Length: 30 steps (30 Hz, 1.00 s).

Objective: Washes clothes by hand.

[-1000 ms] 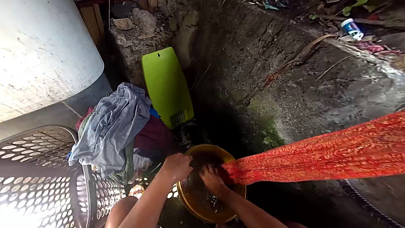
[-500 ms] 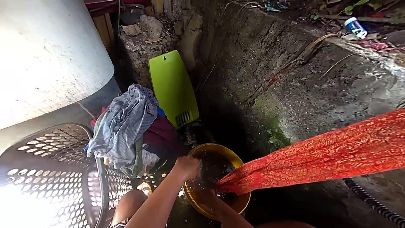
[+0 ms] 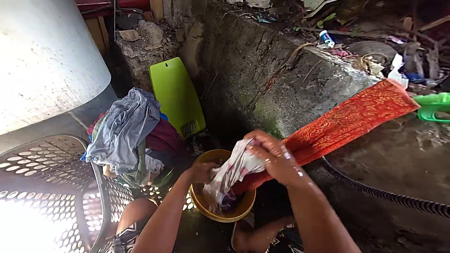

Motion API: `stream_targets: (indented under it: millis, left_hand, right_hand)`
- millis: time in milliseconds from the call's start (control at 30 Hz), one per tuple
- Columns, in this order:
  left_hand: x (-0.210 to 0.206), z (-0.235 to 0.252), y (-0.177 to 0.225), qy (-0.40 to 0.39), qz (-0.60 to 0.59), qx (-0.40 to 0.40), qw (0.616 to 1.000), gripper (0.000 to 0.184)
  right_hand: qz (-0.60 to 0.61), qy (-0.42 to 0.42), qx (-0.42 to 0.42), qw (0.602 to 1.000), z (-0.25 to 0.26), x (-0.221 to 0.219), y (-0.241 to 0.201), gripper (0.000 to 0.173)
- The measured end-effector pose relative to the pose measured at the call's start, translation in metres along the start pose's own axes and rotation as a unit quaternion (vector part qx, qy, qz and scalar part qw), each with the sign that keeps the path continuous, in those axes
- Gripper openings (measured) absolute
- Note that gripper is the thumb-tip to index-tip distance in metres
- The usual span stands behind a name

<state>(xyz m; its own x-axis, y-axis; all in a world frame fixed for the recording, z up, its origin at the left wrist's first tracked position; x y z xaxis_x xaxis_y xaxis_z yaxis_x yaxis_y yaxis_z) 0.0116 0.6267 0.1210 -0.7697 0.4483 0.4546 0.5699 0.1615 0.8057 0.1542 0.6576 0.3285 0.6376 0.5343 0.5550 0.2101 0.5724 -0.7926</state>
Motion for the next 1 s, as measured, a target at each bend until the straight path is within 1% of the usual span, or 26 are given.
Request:
stream_targets:
  millis: [33,100,133,200,233,300,333,367,400,433,467,500,533,567,600,633,667,700,767,833,867,933,1000]
  left_hand:
    - [-0.003,0.001,-0.004,0.004,-0.004,0.007,1.0,0.067]
    - [-0.004,0.0,-0.006,0.015,-0.034,0.015,0.999,0.048]
    - [-0.003,-0.001,-0.004,0.021,-0.053,0.015,0.998,0.041]
    - [0.002,-0.003,0.004,0.043,-0.088,0.012,0.995,0.036]
    - [0.006,-0.004,0.009,0.06,-0.106,-0.003,0.993,0.032]
    - [0.014,-0.01,0.018,0.111,-0.182,-0.042,0.976,0.019]
    - [0.019,-0.015,0.021,0.141,-0.246,-0.056,0.957,0.014]
    - [0.025,-0.018,0.023,0.17,-0.309,-0.076,0.933,0.011]
    - [0.029,-0.02,0.023,0.192,-0.365,-0.092,0.907,0.015]
    - [0.032,-0.019,0.022,0.213,-0.394,-0.099,0.889,0.02]
    - [0.035,-0.017,0.018,0.237,-0.385,-0.091,0.887,0.023]
    - [0.037,-0.013,0.012,0.263,-0.326,-0.059,0.906,0.021]
    - [0.04,-0.01,0.005,0.281,-0.211,0.003,0.936,0.017]
    - [0.04,-0.007,0.0,0.27,-0.077,0.087,0.956,0.02]
    - [0.037,-0.004,-0.004,0.234,0.028,0.171,0.957,0.036]
    - [0.03,0.0,-0.006,0.197,0.096,0.223,0.95,0.052]
    - [0.024,0.006,-0.008,0.176,0.141,0.243,0.944,0.062]
    - [0.016,0.011,-0.007,0.17,0.166,0.238,0.942,0.065]
    - [-0.003,0.025,-0.006,0.146,0.196,0.202,0.948,0.063]
    - [-0.029,0.041,-0.02,0.082,0.219,0.187,0.954,0.068]
    - [-0.044,0.049,-0.031,0.05,0.22,0.191,0.955,0.072]
    - [-0.075,0.058,-0.057,0.019,0.201,0.215,0.956,0.076]
    - [-0.102,0.061,-0.066,0.009,0.175,0.263,0.949,0.069]
  right_hand:
    - [0.01,0.042,0.039,0.998,0.002,0.015,-0.017,0.018]
    - [0.012,0.117,0.097,0.988,0.005,0.036,-0.042,0.018]
    - [-0.01,0.142,0.105,0.984,0.007,0.041,-0.048,0.017]
    - [-0.073,0.147,0.059,0.985,0.009,0.038,-0.039,0.018]
    - [-0.108,0.127,0.015,0.986,0.011,0.032,-0.026,0.017]
    - [-0.174,0.035,-0.101,0.979,0.009,0.009,0.015,0.017]
    - [-0.201,-0.033,-0.176,0.963,0.005,-0.006,0.042,0.02]
    - [-0.224,-0.106,-0.248,0.936,-0.002,-0.022,0.072,0.027]
    - [-0.241,-0.172,-0.302,0.906,-0.013,-0.04,0.101,0.034]
    - [-0.252,-0.219,-0.339,0.879,-0.025,-0.058,0.129,0.041]
    - [-0.259,-0.255,-0.363,0.858,-0.036,-0.077,0.155,0.047]
    - [-0.264,-0.283,-0.371,0.844,-0.046,-0.096,0.178,0.053]
    - [-0.263,-0.301,-0.363,0.842,-0.052,-0.114,0.198,0.055]
    - [-0.258,-0.313,-0.344,0.847,-0.055,-0.132,0.215,0.054]
    - [-0.258,-0.325,-0.315,0.853,-0.058,-0.149,0.229,0.053]
    - [-0.263,-0.335,-0.291,0.857,-0.062,-0.163,0.24,0.053]
    - [-0.27,-0.348,-0.285,0.851,-0.067,-0.174,0.248,0.053]
    - [-0.281,-0.365,-0.293,0.838,-0.073,-0.181,0.253,0.054]
    - [-0.296,-0.398,-0.333,0.802,-0.086,-0.189,0.262,0.053]
    - [-0.291,-0.414,-0.374,0.778,-0.098,-0.195,0.265,0.054]
    - [-0.282,-0.413,-0.389,0.773,-0.105,-0.198,0.262,0.053]
    - [-0.252,-0.398,-0.417,0.777,-0.117,-0.203,0.252,0.051]
    - [-0.212,-0.356,-0.442,0.795,-0.124,-0.2,0.243,0.048]
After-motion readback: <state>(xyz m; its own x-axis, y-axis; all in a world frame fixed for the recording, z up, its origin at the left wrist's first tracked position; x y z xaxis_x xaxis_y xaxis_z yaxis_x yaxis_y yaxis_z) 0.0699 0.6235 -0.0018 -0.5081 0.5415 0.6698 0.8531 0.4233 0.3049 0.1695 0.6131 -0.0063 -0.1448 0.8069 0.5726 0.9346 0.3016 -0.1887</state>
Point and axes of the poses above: each hand's wrist, its own z-axis towards the middle knuckle, its own x-axis out of the back of the hand, y = z × x, the point moved 6 cm from there along z, towards the middle knuckle, and after that the axes turned 2 degrees about -y, right-handed, at the moved point
